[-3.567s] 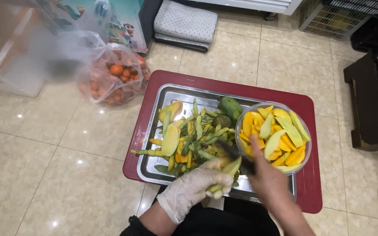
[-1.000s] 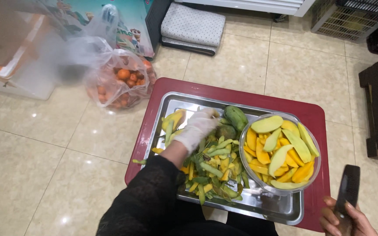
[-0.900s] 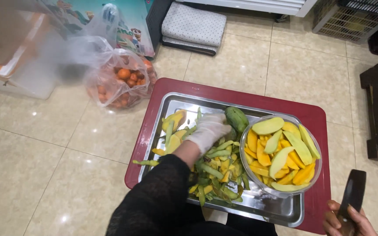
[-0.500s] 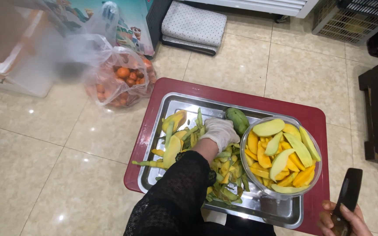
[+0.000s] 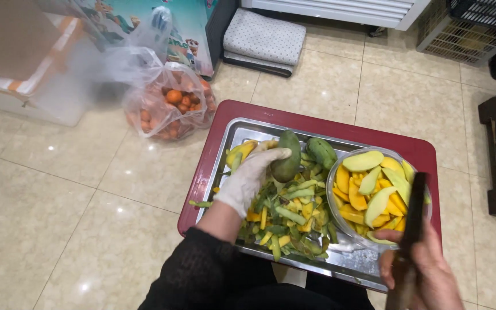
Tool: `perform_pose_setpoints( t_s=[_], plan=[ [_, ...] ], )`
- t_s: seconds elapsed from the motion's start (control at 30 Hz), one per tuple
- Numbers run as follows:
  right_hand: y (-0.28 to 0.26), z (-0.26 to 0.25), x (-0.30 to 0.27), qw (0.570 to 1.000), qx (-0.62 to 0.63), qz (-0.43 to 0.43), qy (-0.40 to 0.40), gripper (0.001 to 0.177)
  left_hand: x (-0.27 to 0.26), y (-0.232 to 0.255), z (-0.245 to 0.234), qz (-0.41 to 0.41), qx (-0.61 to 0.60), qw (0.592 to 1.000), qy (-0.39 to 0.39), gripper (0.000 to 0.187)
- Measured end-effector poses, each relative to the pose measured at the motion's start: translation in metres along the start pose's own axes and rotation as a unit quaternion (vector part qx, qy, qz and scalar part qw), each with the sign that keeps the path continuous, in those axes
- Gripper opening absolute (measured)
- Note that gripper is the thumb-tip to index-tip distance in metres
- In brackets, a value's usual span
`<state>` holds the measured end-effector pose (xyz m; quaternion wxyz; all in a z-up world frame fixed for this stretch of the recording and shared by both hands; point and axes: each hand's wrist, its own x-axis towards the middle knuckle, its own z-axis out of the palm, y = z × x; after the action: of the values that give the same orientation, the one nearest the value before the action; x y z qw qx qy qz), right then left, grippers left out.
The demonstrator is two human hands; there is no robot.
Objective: Peeling and slicing mangoes with a knife on a tray
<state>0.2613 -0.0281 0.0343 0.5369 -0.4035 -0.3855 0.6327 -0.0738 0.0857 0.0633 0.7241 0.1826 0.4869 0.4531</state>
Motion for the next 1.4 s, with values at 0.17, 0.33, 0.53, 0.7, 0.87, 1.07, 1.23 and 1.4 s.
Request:
perform_pose_setpoints(
  t_s=[0.17,0.33,0.53,0.7,0.87,1.07,1.23,1.4],
  plan=[
    [0.009,0.038,-0.002,0.996,-0.017,0.055,-0.065,0.082,0.026,-0.059,-0.013,-0.003,-0.222,0.975,-0.018,0.090],
    [0.002,0.074,-0.007,0.959,-0.233,0.127,-0.103,0.085,0.002,-0.092,0.003,-0.025,-0.309,0.951,0.008,0.040],
    [0.005,0.098,0.001,0.864,-0.476,0.045,-0.161,0.096,-0.047,-0.093,0.026,-0.015,-0.360,0.928,0.094,0.024],
    [0.001,0.101,-0.003,0.830,-0.527,0.024,-0.184,0.091,-0.082,-0.084,0.037,0.001,-0.325,0.939,0.112,0.031],
    [0.006,0.098,-0.011,0.838,-0.503,-0.016,-0.214,0.086,-0.074,-0.106,0.022,0.003,-0.330,0.942,0.066,0.028],
    [0.019,0.086,-0.013,0.831,-0.519,-0.018,-0.198,0.088,-0.093,-0.097,0.034,-0.009,-0.373,0.915,0.154,0.025],
    [0.025,0.090,-0.017,0.806,-0.576,-0.001,-0.136,0.081,-0.094,-0.105,0.036,0.016,-0.364,0.916,0.167,0.029],
    [0.027,0.079,-0.016,0.848,-0.488,-0.030,-0.205,0.081,-0.084,-0.113,0.039,0.032,-0.360,0.914,0.187,0.034]
  ],
)
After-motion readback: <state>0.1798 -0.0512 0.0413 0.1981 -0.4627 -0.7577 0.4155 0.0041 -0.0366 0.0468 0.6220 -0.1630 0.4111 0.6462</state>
